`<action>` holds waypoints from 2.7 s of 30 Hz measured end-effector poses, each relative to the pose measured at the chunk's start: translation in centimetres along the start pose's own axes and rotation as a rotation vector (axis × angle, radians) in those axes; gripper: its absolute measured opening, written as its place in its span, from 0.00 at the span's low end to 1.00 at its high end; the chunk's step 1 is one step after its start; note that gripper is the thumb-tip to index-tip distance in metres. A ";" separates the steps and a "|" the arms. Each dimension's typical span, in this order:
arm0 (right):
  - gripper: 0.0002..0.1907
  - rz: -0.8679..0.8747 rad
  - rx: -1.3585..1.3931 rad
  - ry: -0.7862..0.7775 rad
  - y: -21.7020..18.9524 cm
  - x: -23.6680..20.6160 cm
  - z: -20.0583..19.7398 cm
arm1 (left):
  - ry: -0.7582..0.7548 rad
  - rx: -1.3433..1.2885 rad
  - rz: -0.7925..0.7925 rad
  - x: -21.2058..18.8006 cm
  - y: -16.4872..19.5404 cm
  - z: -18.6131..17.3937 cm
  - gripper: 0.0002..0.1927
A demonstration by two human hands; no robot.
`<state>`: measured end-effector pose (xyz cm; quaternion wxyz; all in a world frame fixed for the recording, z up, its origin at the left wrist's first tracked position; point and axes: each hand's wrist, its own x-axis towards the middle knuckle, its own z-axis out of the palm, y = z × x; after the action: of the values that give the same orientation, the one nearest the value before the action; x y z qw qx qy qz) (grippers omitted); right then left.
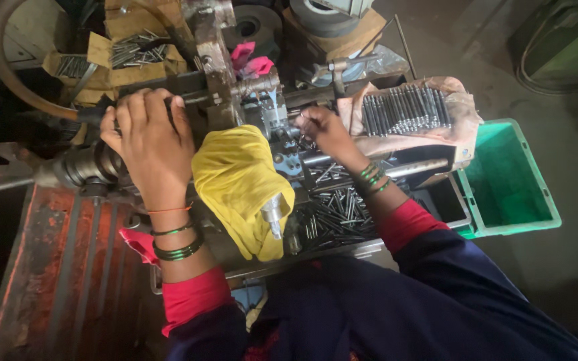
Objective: The person operates a nail-making machine by inserting metal rods into the feed, pulling a lever to cut and form nails, and collecting the finished nails. The person repeatedly cycles the machine and arranges the output nails on a cloth.
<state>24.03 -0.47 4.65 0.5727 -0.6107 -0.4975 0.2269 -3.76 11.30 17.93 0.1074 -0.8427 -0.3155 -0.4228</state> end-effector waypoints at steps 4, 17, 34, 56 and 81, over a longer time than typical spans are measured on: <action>0.12 -0.179 -0.185 0.018 -0.7 -0.2 0.1 | -0.004 0.000 -0.016 0.4 0.2 0.0 0.10; 0.18 -0.043 -0.159 -0.286 -1.9 3.1 -0.8 | -0.024 -0.001 -0.030 0.9 0.2 0.1 0.10; 0.15 -0.072 -0.320 -0.471 -4.0 5.6 -1.5 | -0.037 0.033 -0.036 1.6 0.4 0.6 0.10; 0.13 -0.275 -0.364 -0.453 -4.3 5.0 -2.0 | -0.052 0.032 -0.023 1.2 0.6 0.9 0.10; 0.10 0.201 0.799 0.328 2.3 0.0 0.1 | -0.059 0.054 -0.001 0.6 0.1 1.4 0.10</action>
<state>24.76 -0.08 2.48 0.8102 -0.4146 -0.2115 0.3563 -2.57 12.14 17.59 0.1207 -0.8514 -0.3303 -0.3892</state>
